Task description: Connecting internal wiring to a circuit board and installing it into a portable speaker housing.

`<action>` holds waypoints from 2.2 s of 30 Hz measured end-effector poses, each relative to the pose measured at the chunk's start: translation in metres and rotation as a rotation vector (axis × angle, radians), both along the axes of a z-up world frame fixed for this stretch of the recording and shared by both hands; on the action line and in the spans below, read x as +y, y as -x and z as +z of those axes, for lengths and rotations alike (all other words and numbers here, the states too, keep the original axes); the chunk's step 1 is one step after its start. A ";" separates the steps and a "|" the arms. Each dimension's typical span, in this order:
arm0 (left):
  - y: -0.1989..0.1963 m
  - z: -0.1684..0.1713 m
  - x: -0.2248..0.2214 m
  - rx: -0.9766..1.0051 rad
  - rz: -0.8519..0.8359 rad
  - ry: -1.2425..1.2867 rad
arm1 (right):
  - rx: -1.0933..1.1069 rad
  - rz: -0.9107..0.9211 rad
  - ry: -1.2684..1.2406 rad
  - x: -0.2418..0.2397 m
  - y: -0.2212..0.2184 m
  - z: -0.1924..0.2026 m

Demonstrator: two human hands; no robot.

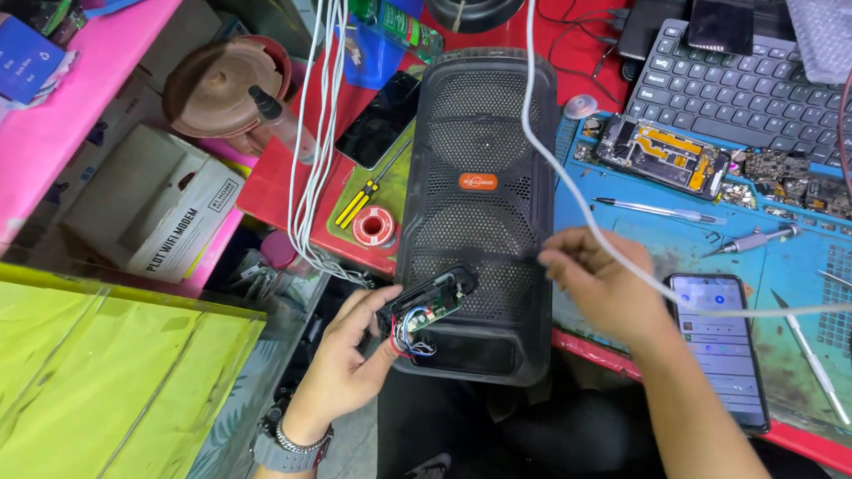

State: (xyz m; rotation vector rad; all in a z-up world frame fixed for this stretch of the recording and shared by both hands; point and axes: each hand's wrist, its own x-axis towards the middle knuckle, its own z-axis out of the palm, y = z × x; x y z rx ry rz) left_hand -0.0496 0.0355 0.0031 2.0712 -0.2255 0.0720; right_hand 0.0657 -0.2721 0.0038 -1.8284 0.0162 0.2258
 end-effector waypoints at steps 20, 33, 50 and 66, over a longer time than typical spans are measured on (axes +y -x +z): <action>0.011 0.008 -0.011 0.052 0.042 -0.046 | -0.634 0.405 0.091 0.045 0.038 -0.009; 0.009 0.016 -0.014 0.129 0.042 -0.039 | -0.445 0.444 0.090 0.045 0.033 0.006; 0.008 0.021 -0.016 0.173 0.010 0.015 | -0.062 0.358 0.104 0.045 0.026 0.006; 0.002 0.008 -0.012 0.106 -0.056 0.031 | -0.496 0.416 0.259 0.043 0.033 -0.011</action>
